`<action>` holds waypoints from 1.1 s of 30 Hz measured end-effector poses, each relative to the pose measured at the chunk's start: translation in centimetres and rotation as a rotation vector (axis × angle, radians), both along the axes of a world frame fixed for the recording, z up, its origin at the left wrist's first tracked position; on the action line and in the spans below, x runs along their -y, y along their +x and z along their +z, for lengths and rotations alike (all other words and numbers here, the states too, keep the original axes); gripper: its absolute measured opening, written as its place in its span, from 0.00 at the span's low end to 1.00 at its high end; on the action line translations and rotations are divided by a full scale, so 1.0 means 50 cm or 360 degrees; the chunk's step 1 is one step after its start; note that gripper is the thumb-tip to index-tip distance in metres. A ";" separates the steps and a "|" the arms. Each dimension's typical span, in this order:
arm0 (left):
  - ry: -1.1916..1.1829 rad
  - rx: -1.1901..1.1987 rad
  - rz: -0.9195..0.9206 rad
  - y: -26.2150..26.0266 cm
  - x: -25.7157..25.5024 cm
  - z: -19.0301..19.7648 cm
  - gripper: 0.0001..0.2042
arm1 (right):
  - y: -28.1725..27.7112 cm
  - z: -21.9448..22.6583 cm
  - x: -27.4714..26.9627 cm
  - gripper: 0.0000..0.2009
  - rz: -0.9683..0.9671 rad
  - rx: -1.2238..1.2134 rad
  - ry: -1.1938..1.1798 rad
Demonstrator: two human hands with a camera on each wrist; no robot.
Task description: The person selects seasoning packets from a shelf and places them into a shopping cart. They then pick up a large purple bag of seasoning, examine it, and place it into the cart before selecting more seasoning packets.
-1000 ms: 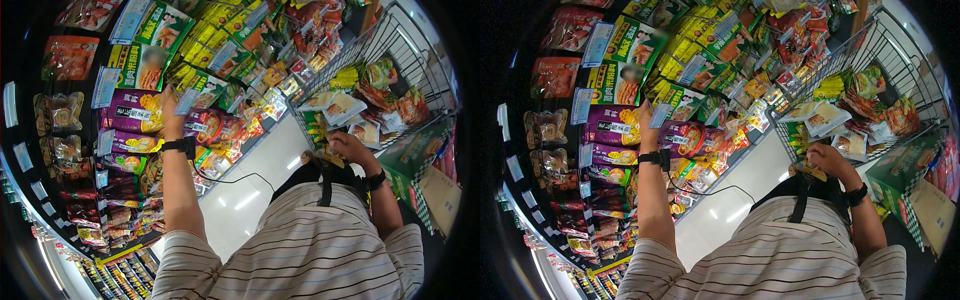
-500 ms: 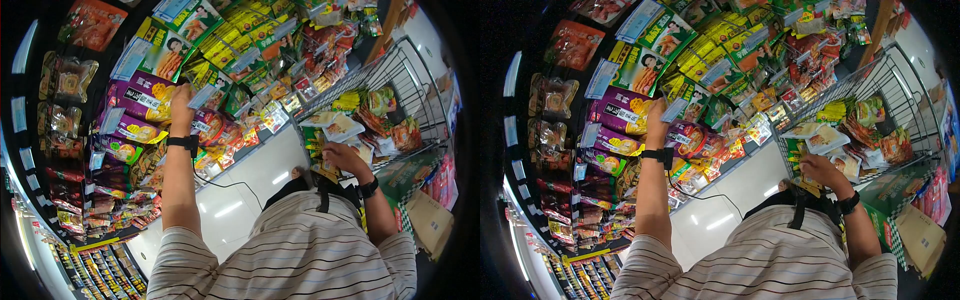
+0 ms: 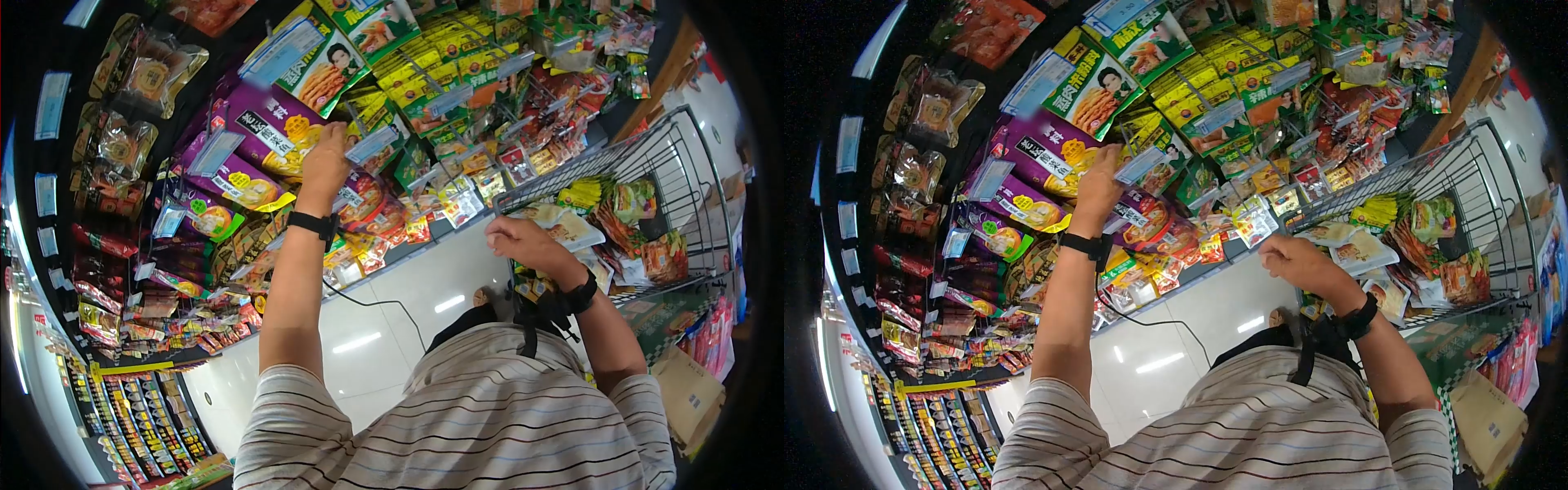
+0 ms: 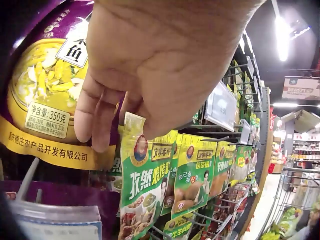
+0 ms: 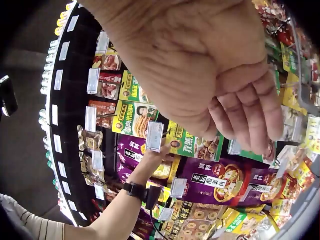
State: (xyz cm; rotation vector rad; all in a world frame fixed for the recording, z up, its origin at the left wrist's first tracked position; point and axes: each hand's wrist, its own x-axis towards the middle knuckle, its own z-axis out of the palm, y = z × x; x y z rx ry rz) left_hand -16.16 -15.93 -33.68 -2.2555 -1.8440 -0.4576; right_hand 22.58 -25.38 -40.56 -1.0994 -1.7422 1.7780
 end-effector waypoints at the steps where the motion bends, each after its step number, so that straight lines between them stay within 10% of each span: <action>1: -0.0020 -0.0030 0.0017 0.000 0.003 0.005 0.17 | -0.007 -0.003 0.002 0.09 0.0035 0.0014 0.0007; 16: -0.0041 -0.0682 0.0104 -0.029 -0.027 0.028 0.09 | -0.015 -0.054 0.055 0.09 0.0111 0.0057 0.0004; 33: 0.0085 -0.0592 0.0095 -0.068 0.037 0.021 0.08 | 0.006 -0.063 0.081 0.10 0.0044 0.0064 -0.0025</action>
